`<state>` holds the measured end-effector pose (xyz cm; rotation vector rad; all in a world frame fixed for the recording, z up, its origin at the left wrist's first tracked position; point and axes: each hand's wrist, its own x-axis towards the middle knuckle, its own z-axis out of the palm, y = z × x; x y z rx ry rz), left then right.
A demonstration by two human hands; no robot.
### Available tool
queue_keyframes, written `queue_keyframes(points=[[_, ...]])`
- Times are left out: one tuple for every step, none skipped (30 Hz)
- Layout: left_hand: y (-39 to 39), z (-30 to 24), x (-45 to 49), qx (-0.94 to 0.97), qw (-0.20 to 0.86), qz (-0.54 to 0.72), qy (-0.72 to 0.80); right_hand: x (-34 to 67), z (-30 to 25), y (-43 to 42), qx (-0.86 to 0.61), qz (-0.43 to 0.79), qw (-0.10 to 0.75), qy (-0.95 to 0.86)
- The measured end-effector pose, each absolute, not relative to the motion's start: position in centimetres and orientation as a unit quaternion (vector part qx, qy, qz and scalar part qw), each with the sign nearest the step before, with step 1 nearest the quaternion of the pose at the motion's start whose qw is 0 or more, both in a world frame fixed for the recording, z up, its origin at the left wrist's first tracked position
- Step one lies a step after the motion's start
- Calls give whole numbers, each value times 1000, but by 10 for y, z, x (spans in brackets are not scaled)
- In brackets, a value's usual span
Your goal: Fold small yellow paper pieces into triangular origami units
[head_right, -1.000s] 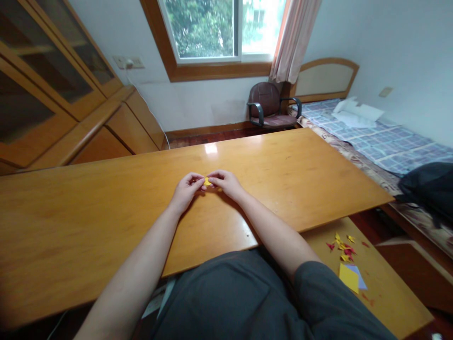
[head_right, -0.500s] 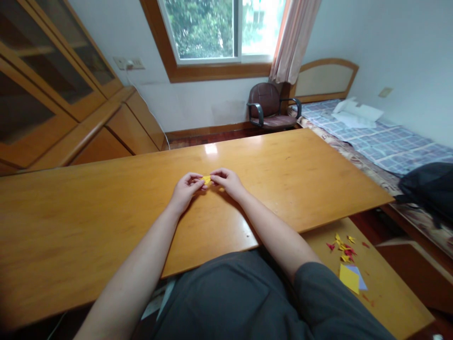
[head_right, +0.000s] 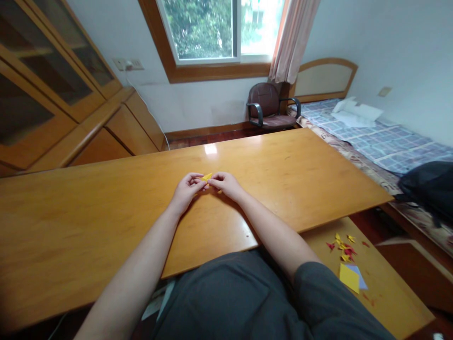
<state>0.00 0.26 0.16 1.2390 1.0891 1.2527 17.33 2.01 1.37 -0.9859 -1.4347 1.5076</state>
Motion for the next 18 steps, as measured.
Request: queue_keyframes(points=[[3, 1, 0, 515, 513, 517, 452, 173, 13, 20, -394, 595, 408, -569], [2, 1, 0, 514, 517, 515, 451, 173, 13, 20, -394, 594, 409, -570], [2, 2, 0, 511, 522, 512, 452, 173, 13, 21, -393, 593, 410, -571], [2, 2, -1, 506, 529, 508, 453, 173, 13, 21, -390, 594, 410, -572], [1, 3, -1, 502, 538, 499, 457, 173, 13, 21, -387, 595, 411, -572], [0, 3, -1, 500, 547, 488, 461, 173, 13, 20, -385, 596, 413, -571], [0, 4, -2, 500, 557, 474, 463, 173, 14, 20, -383, 598, 415, -569], [-1, 4, -2, 500, 566, 462, 465, 173, 14, 20, -383, 598, 417, -568], [-2, 5, -2, 500, 574, 451, 465, 173, 14, 20, -382, 598, 418, -568], [-2, 5, -2, 500, 580, 444, 465, 173, 14, 20, -382, 596, 419, -569], [-3, 5, -2, 500, 584, 439, 466, 173, 14, 20, -383, 593, 421, -570], [-3, 6, -2, 499, 586, 435, 467, 173, 13, 21, -386, 589, 424, -570], [-3, 6, -2, 498, 588, 431, 469, 173, 13, 21, -389, 585, 428, -569], [-4, 7, -2, 498, 590, 426, 471, 173, 12, 22, -393, 580, 434, -567], [-4, 7, -2, 498, 593, 421, 472, 173, 12, 23, -396, 575, 441, -564], [-5, 8, -2, 497, 596, 417, 473, 173, 11, 23, -399, 569, 447, -563], [-5, 8, -1, 496, 598, 414, 474, 173, 11, 24, -401, 564, 453, -562], [-5, 9, -1, 495, 601, 411, 475, 173, 11, 25, -403, 560, 458, -561]])
